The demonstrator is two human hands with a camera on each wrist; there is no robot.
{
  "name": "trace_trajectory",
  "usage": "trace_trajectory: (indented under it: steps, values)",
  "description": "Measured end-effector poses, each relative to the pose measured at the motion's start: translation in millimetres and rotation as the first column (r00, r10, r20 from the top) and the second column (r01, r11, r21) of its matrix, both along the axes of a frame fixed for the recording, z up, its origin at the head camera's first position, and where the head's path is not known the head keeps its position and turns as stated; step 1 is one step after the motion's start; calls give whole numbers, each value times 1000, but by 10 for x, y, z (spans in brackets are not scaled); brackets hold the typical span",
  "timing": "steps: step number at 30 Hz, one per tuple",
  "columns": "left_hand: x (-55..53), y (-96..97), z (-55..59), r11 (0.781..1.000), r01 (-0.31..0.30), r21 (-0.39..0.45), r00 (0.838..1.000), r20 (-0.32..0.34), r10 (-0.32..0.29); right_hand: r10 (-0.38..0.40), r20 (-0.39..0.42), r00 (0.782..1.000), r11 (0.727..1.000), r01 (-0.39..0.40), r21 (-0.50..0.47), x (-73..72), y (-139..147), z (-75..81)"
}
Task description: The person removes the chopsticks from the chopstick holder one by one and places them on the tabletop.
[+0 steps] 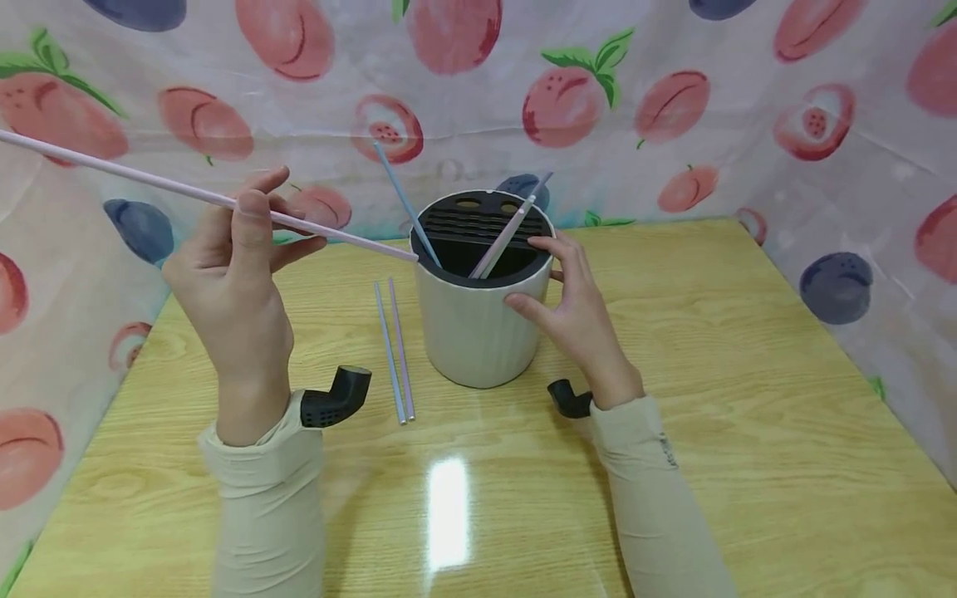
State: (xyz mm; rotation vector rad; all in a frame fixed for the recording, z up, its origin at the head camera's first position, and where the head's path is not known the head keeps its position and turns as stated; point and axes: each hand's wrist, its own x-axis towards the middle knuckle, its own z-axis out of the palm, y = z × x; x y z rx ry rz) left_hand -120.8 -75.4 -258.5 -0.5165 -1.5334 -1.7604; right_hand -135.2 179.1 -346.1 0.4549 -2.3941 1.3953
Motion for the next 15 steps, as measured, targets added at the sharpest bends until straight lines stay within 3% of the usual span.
trace_trajectory:
  steps: [4,7,9,12,15]
  values:
    - [9,-76,12,999,40,15,999,28,-41,7,2,1000,1000,-7,-11,-8,-32,1]
    - [9,-139,19,995,104,5,988,114,-104,11,12,1000,1000,-11,-18,-12,-48,-5]
    - [0,-176,16,989,144,-34,972,192,-135,11,23,1000,1000,-11,-24,-40,-33,-49]
    - [-57,-231,-57,972,186,-146,935,330,-129,-4,44,999,1000,5,-16,-75,7,-107]
    - [-183,-262,-238,932,191,-309,901,431,-42,-17,52,999,1000,17,-4,-69,42,-100]
